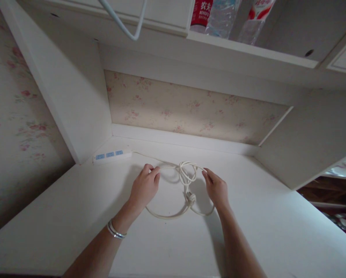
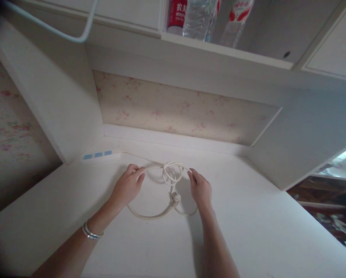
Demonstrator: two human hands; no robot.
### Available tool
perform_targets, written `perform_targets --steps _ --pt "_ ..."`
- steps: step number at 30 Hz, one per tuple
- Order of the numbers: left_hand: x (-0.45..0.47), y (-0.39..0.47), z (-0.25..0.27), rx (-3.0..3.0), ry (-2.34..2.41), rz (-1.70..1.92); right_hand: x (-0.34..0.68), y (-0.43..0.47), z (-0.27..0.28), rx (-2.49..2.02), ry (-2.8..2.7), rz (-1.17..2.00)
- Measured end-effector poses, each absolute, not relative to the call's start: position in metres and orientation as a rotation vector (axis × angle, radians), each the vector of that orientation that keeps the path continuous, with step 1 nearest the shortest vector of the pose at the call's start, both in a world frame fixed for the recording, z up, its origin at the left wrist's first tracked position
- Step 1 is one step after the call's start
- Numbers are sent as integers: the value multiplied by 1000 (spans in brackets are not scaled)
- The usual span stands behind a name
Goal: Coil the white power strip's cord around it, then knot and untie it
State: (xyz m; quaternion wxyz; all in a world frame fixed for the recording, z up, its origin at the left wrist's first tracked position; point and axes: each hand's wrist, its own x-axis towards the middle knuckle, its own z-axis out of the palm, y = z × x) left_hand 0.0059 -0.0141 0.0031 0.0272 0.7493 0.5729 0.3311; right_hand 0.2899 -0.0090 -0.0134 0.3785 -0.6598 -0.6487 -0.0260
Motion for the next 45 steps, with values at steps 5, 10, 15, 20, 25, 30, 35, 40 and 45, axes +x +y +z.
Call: perform_targets --steps 5,10,15,20,25,30,35,40,45 --pt "28 -38 8 2568 1734 939 286 -9 -16 -1721 -1698 -84" --pt "53 -66 7 2695 1078 642 285 -8 -16 -1687 -1641 -45" --pt "59 -74 -8 2750 893 419 285 -4 -18 -1527 -1360 245" --pt "49 -65 0 2644 1049 572 284 -2 -15 -1190 -939 771" --pt "31 -46 19 2287 1282 1144 285 -3 -7 -973 -785 983" --pt "15 -31 24 2190 1328 1283 283 -7 1 -848 -725 1037" --pt "14 -27 19 2393 1373 1041 277 -10 8 -758 -746 1069" --pt "17 -27 16 2517 1231 953 276 -12 11 -731 -706 1097" --pt "13 -22 10 2581 1264 842 278 -12 11 -713 -675 1134"
